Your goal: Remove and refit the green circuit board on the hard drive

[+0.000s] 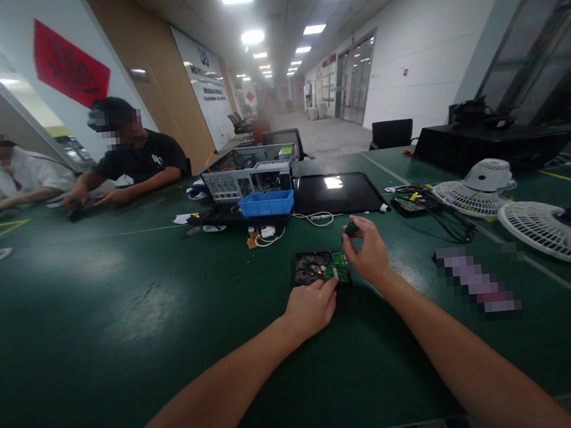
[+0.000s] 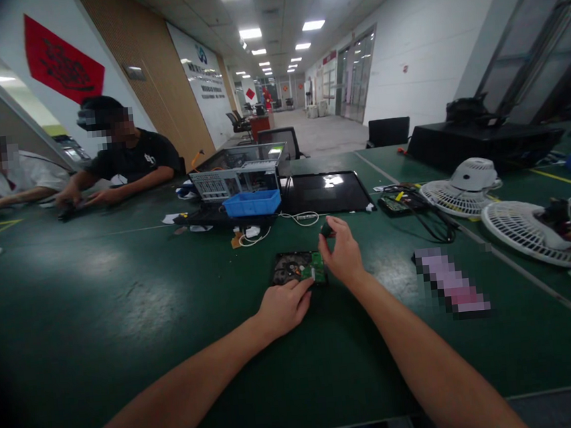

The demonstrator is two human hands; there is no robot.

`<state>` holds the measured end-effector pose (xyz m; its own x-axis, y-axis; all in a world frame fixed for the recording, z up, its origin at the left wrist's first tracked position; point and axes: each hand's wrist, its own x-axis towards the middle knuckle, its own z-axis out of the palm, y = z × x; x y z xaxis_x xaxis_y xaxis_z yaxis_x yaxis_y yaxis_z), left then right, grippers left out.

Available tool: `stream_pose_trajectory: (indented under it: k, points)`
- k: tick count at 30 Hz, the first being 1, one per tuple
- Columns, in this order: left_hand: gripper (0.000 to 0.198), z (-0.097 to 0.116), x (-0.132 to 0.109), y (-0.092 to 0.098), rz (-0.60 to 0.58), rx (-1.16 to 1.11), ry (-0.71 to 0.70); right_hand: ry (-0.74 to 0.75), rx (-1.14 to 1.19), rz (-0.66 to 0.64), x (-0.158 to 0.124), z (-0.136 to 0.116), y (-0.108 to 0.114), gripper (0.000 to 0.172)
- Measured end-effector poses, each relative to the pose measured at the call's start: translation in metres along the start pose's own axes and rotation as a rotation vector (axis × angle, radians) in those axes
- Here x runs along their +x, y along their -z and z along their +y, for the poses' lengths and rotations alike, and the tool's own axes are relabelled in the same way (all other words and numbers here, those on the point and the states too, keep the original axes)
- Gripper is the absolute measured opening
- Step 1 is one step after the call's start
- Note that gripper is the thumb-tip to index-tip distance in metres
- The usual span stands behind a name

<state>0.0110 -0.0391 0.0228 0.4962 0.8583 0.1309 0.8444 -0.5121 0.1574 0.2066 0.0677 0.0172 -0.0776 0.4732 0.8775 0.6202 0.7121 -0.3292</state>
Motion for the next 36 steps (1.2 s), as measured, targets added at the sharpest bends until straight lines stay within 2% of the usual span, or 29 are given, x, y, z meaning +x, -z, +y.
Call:
stream_pose_trajectory:
  k: [10,19,26,30,36]
  points:
    - [0.045,0.0,0.0,-0.004,0.005,0.012,0.015,0.013,-0.105,-0.042,0.003,-0.009,0.007,0.047]
    - [0.045,0.001,0.0,0.0,0.013,0.003,0.008,0.021,-0.016,-0.005,0.001,-0.001,0.001,0.048]
    - [0.045,0.0,0.0,-0.001,0.012,-0.005,0.008,0.017,-0.078,-0.032,0.003,-0.007,0.007,0.045]
    - [0.045,0.0,-0.001,-0.002,0.02,-0.01,-0.002,0.0,-0.064,-0.062,0.003,-0.009,0.008,0.044]
    - [0.045,0.0,0.0,-0.004,0.019,-0.002,0.002,-0.069,-0.049,-0.039,-0.001,-0.006,0.002,0.044]
